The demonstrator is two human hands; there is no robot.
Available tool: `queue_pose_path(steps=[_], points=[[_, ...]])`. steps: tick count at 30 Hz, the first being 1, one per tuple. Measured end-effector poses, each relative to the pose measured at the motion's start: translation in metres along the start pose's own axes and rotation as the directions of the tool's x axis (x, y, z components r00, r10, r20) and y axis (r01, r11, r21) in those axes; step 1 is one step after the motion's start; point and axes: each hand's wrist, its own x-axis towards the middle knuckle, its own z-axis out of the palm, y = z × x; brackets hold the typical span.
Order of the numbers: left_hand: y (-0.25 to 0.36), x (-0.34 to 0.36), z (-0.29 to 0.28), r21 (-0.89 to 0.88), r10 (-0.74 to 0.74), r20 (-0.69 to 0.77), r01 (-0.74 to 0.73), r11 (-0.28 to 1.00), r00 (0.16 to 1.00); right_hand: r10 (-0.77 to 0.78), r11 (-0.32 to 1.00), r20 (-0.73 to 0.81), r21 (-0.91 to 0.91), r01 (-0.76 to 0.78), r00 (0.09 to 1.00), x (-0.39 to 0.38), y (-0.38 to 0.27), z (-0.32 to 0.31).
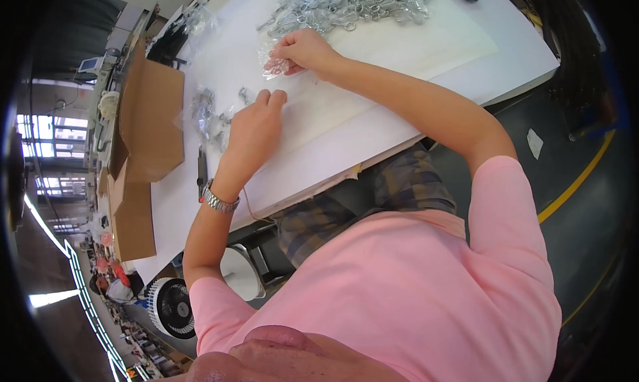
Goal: Inspecting and testing the spring mechanism of metal swivel clasps using a small pin tool.
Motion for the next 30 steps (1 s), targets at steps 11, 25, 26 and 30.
queue_pose_path(steps=[11,25,26,30], points=[[-0.040,0.019,-0.032,-0.246,-0.396,-0.245,0.338,0.908,0.885,-0.050,0.995,-0.051,0.078,0.054,0.997,-0.002,-0.007,-0.005],[-0.045,0.032,0.023,-0.975,-0.671,0.209,0.100,-0.198,0.711,-0.032,0.997,-0.059,0.070,0.036,0.998,-0.007,-0.006,-0.001],[-0.044,0.031,0.022,-0.973,-0.653,0.212,0.097,-0.208,0.727,-0.040,0.996,-0.078,0.074,0.046,0.996,-0.007,-0.006,-0.002],[-0.038,0.028,0.018,-0.971,-0.609,0.209,0.085,-0.225,0.765,-0.066,0.993,-0.085,0.096,0.075,0.994,-0.013,-0.015,-0.002]])
